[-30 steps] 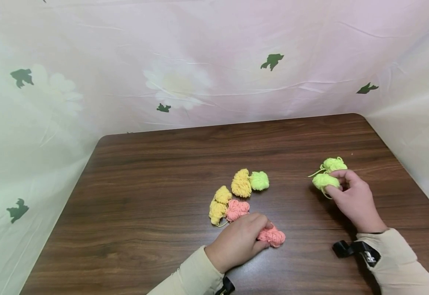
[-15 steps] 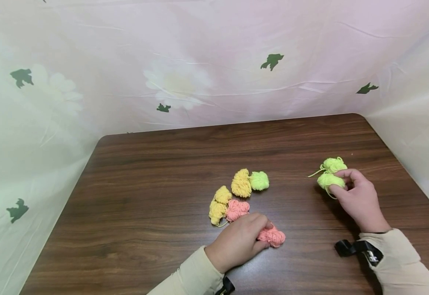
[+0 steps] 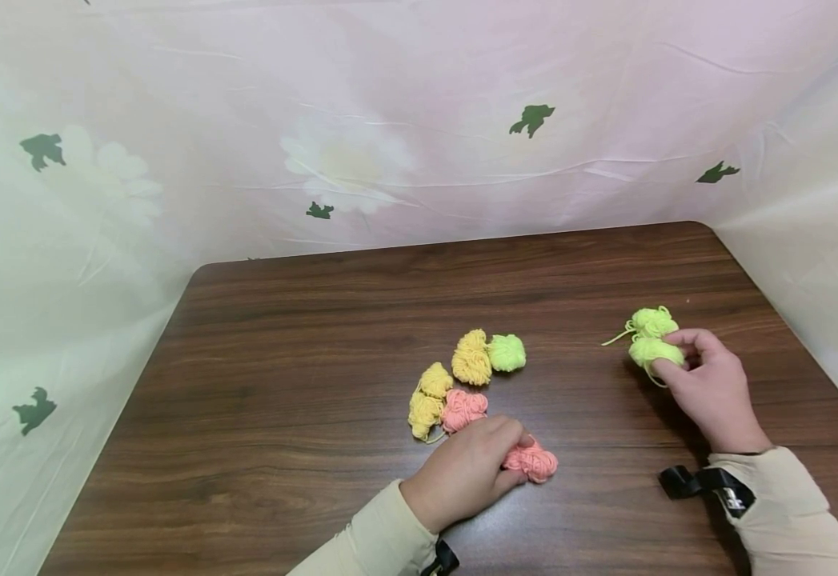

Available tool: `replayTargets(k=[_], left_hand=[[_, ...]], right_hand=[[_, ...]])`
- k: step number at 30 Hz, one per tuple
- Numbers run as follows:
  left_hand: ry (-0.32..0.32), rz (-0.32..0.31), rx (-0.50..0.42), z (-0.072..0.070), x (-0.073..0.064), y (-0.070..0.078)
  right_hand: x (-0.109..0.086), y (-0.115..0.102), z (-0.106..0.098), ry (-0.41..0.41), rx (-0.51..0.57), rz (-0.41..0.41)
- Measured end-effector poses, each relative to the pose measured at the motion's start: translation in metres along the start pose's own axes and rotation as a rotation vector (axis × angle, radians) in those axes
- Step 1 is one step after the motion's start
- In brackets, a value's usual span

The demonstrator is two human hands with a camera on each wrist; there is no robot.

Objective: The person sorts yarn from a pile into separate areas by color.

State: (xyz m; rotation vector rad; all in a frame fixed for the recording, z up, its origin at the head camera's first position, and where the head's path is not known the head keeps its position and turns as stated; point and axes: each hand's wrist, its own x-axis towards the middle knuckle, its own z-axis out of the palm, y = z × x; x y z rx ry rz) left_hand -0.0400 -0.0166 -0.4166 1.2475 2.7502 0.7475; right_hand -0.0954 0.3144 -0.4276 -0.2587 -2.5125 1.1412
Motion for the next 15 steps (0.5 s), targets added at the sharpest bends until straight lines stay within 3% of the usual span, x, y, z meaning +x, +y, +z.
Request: replayTargets(k=[15], left_hand=[[0.022,0.010,0.002,-0.0002,-0.0004,0.0004]], right_hand=[[0.0047,0.0068,-0.0040,0.015,-0.033,0.047]])
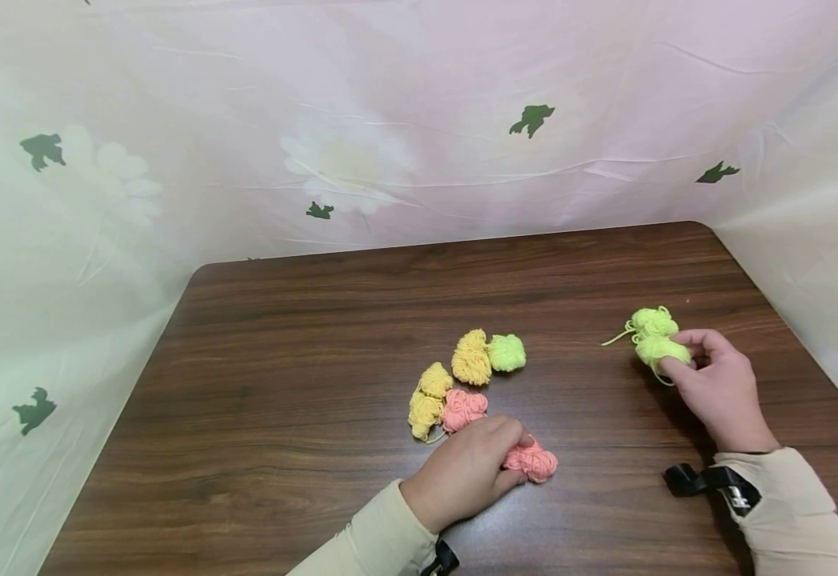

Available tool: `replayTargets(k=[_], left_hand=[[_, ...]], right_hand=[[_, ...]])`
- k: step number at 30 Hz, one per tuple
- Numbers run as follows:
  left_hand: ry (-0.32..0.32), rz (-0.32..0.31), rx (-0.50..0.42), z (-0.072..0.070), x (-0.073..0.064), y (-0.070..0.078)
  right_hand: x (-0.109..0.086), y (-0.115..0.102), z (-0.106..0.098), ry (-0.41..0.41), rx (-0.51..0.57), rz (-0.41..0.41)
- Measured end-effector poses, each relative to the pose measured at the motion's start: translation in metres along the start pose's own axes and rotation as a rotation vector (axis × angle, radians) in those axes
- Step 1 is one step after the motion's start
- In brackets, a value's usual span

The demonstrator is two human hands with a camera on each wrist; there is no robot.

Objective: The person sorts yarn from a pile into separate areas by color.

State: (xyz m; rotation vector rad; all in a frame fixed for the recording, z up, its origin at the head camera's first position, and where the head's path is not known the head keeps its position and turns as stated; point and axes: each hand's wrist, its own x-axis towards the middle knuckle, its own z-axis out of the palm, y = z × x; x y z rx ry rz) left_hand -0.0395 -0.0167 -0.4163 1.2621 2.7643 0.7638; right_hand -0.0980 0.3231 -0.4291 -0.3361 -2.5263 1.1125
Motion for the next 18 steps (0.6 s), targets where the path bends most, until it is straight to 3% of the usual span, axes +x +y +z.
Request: replayTargets(k=[18], left_hand=[[-0.003,-0.007,0.007,0.0001,0.0008,0.0005]], right_hand=[[0.0020,0.0084,-0.0043,-0.005,0.004,-0.015]])
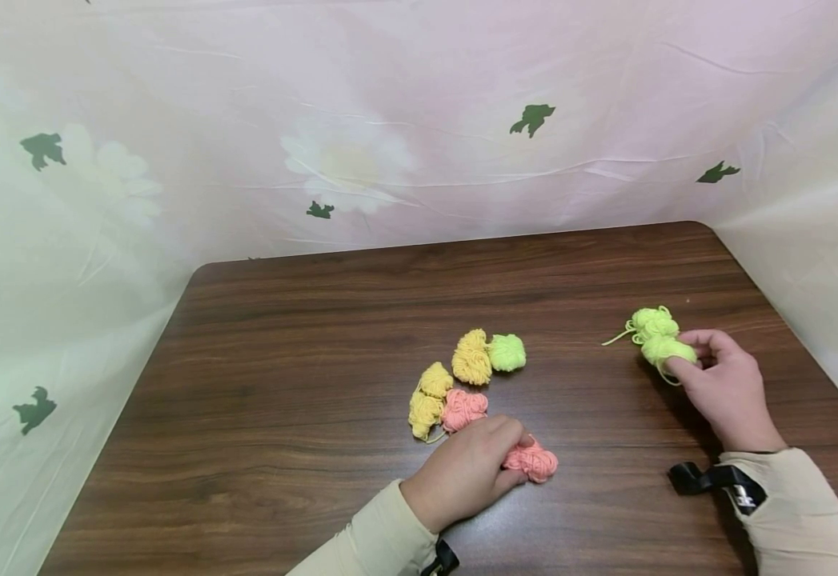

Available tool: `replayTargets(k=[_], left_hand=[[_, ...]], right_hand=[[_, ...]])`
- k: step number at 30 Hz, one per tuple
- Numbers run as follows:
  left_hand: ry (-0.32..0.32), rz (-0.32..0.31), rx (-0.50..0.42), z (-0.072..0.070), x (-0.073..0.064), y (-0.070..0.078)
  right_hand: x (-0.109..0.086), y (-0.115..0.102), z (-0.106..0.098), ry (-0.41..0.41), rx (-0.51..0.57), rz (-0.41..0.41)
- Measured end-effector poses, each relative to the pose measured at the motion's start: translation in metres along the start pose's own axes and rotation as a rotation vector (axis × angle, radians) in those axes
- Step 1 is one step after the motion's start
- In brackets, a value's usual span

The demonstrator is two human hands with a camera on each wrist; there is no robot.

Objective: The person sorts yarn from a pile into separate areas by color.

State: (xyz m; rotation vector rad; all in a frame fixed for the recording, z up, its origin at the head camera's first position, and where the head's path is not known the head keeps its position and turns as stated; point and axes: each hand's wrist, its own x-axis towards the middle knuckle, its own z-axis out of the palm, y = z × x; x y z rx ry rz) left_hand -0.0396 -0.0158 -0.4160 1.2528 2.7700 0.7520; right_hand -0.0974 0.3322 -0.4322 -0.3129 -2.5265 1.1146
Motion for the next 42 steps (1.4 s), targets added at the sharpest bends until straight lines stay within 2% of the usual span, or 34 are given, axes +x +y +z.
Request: replayTargets(k=[13,20,26,42], left_hand=[[-0.006,-0.003,-0.004,-0.0002,-0.0001,0.0000],[-0.001,0.002,-0.007,0.0005,-0.0002,-0.0002],[-0.002,0.005,-0.003,0.0005,-0.0003,-0.0005],[-0.001,0.008,-0.007,0.0003,-0.0005,-0.0006]], right_hand=[[0.0000,0.0021,-0.0016,-0.044,0.017,0.005],[-0.0002,0.0050,-0.0021,-0.081,-0.002,0.037],[-0.0003,0.0059,-0.0031,-0.098,-0.023,0.030],[-0.0005,0.0018,-0.0032,-0.108,-0.027,0.023]])
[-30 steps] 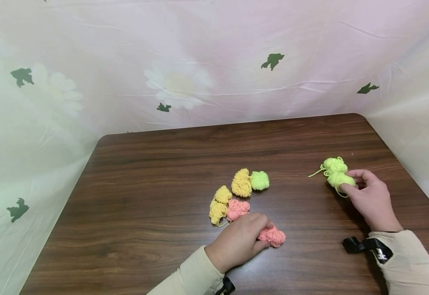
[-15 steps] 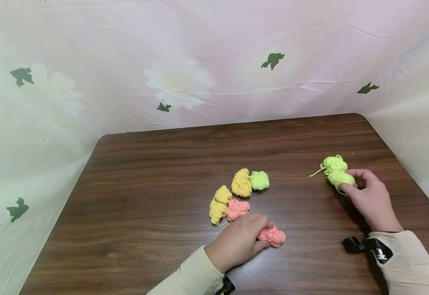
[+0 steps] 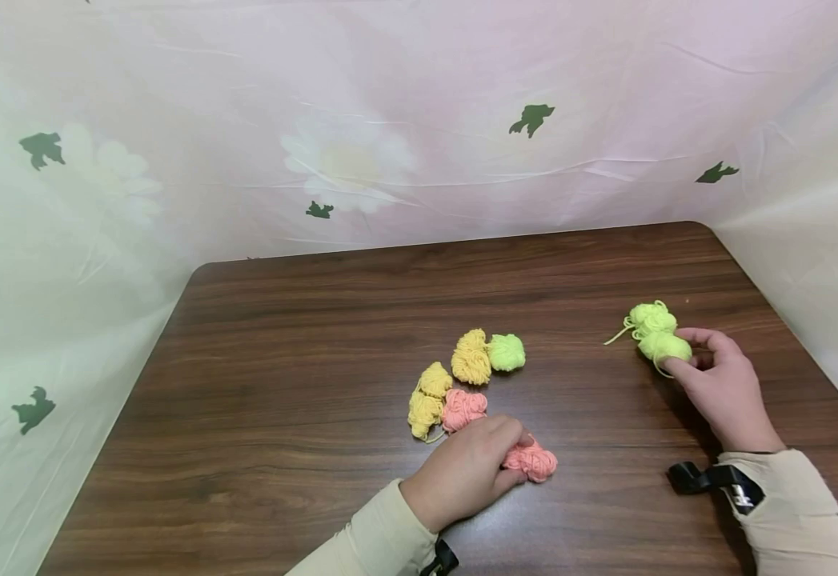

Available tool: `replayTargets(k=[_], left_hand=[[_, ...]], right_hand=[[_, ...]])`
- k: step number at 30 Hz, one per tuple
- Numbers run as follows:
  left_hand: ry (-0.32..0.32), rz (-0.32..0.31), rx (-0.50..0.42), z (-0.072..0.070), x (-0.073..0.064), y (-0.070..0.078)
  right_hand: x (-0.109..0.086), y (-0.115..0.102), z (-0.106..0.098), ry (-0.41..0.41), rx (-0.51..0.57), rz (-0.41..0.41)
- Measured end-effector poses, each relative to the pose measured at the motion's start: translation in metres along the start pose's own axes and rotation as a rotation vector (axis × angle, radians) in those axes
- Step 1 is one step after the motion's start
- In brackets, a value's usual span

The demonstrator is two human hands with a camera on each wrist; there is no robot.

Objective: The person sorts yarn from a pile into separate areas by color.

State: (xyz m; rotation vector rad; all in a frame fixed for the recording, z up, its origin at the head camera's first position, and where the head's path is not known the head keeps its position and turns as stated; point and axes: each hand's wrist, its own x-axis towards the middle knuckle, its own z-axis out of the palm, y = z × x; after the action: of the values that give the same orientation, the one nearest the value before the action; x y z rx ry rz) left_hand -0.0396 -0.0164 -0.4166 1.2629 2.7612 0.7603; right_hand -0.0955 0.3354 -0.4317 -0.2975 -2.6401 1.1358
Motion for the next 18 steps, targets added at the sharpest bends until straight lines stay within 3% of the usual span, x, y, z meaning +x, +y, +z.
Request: replayTargets(k=[3,7,10,18], left_hand=[[-0.002,-0.001,-0.001,0.000,0.000,0.000],[0.000,-0.001,-0.002,0.000,0.001,0.000],[0.005,0.001,-0.004,0.000,0.000,0.000],[0.012,0.009,0.003,-0.001,-0.001,0.000]], right_hand=[[0.000,-0.002,0.001,0.055,0.032,0.041],[0.000,-0.006,0.002,0.225,0.160,0.115],[0.000,-0.008,0.003,0.324,0.253,0.120],[-0.002,-0.011,0.005,0.398,0.332,0.060]])
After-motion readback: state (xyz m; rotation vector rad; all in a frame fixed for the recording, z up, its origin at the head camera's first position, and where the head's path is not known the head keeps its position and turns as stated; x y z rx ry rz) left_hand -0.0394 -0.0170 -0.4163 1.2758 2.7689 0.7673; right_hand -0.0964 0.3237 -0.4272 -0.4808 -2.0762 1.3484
